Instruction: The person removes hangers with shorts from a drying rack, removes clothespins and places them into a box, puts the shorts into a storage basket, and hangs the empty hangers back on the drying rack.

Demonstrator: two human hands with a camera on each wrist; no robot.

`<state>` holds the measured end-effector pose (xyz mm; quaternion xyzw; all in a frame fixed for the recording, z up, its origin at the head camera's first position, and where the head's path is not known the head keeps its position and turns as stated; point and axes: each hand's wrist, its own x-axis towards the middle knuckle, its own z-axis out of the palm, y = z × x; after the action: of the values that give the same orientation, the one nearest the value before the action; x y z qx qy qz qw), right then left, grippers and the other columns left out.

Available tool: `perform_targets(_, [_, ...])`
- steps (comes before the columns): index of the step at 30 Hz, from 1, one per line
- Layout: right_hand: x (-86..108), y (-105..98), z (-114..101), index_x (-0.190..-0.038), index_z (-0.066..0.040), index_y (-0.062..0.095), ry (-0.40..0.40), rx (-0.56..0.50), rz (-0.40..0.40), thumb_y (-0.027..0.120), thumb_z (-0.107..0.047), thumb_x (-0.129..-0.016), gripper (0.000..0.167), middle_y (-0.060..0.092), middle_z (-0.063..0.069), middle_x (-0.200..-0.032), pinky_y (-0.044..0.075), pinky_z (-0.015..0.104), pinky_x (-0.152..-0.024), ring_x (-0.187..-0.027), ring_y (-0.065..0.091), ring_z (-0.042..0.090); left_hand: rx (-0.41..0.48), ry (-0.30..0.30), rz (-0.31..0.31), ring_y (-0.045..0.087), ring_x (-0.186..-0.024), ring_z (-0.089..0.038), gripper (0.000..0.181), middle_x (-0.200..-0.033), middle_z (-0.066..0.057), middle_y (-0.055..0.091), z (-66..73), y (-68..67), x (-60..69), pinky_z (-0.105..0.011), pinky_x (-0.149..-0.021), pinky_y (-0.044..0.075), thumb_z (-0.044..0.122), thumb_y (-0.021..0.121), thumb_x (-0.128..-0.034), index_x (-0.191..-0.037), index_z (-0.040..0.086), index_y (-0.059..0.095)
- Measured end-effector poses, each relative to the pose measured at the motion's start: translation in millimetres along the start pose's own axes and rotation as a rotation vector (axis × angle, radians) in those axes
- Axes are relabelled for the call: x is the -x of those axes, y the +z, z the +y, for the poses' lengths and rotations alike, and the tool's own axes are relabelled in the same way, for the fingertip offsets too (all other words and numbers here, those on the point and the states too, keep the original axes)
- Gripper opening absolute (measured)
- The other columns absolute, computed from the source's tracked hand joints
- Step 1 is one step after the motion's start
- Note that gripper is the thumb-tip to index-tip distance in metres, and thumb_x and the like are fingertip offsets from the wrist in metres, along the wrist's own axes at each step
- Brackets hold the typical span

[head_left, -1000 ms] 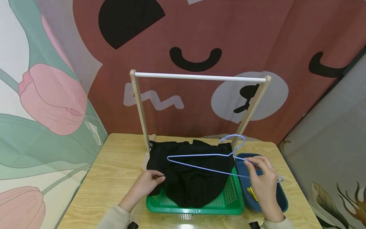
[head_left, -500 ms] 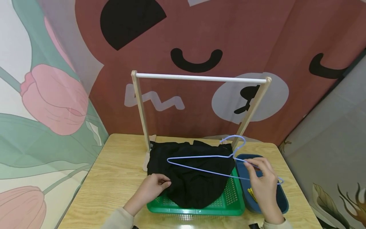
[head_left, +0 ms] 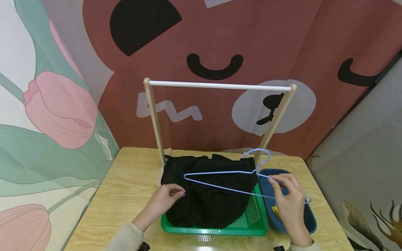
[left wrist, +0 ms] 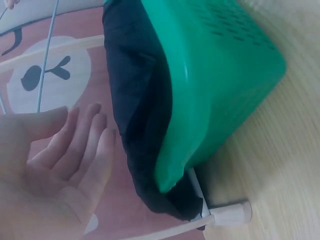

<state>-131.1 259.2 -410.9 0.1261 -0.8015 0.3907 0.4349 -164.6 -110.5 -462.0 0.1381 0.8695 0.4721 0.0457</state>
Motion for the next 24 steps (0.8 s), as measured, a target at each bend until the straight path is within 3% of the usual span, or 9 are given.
perform_targets(5, [0.5, 0, 0, -0.091, 0.002, 0.074, 0.002, 0.009, 0.008, 0.075, 0.019, -0.075, 0.023, 0.063, 0.011, -0.087, 0.042, 0.011, -0.075, -0.083, 0.055, -0.001, 0.000, -0.025, 0.118, 0.065, -0.089, -0.013, 0.011, -0.095, 0.006, 0.071, 1.8, -9.9, -3.0, -0.037, -0.079, 0.054, 0.013, 0.065, -0.0973, -0.103, 0.012, 0.074])
perform_targets(8, [1.2, -1, -1, -0.091, 0.002, 0.074, 0.012, 0.012, 0.003, 0.075, 0.020, -0.074, 0.024, 0.063, 0.011, -0.087, 0.041, 0.010, -0.076, -0.084, 0.054, -0.002, 0.010, -0.020, 0.175, 0.063, -0.092, -0.013, 0.014, -0.099, 0.005, 0.069, 1.3, -17.6, -6.0, -0.034, -0.081, 0.052, 0.015, 0.064, -0.0983, -0.110, 0.015, 0.072])
perform_targets(15, [0.7, -1, -2, -0.092, 0.002, 0.075, 0.042, 0.009, -0.020, 0.075, 0.020, -0.076, 0.024, 0.063, 0.012, -0.088, 0.042, 0.010, -0.077, -0.084, 0.054, -0.003, 0.050, 0.052, 0.307, 0.060, -0.109, -0.024, 0.030, -0.122, -0.007, 0.065, -3.4, -40.4, -17.5, -0.045, -0.091, 0.050, 0.028, 0.058, -0.1024, -0.125, 0.010, 0.065])
perform_targets(24, [2.1, -1, -1, -0.091, 0.003, 0.074, 0.058, 0.030, -0.032, 0.075, 0.019, -0.076, 0.022, 0.063, 0.012, -0.088, 0.043, 0.010, -0.076, -0.084, 0.054, -0.004, 0.180, 0.022, 0.525, 0.056, -0.115, -0.026, 0.036, -0.126, -0.012, 0.061, -8.3, -69.7, -41.8, -0.044, -0.095, 0.047, 0.029, 0.054, -0.1041, -0.130, 0.005, 0.059])
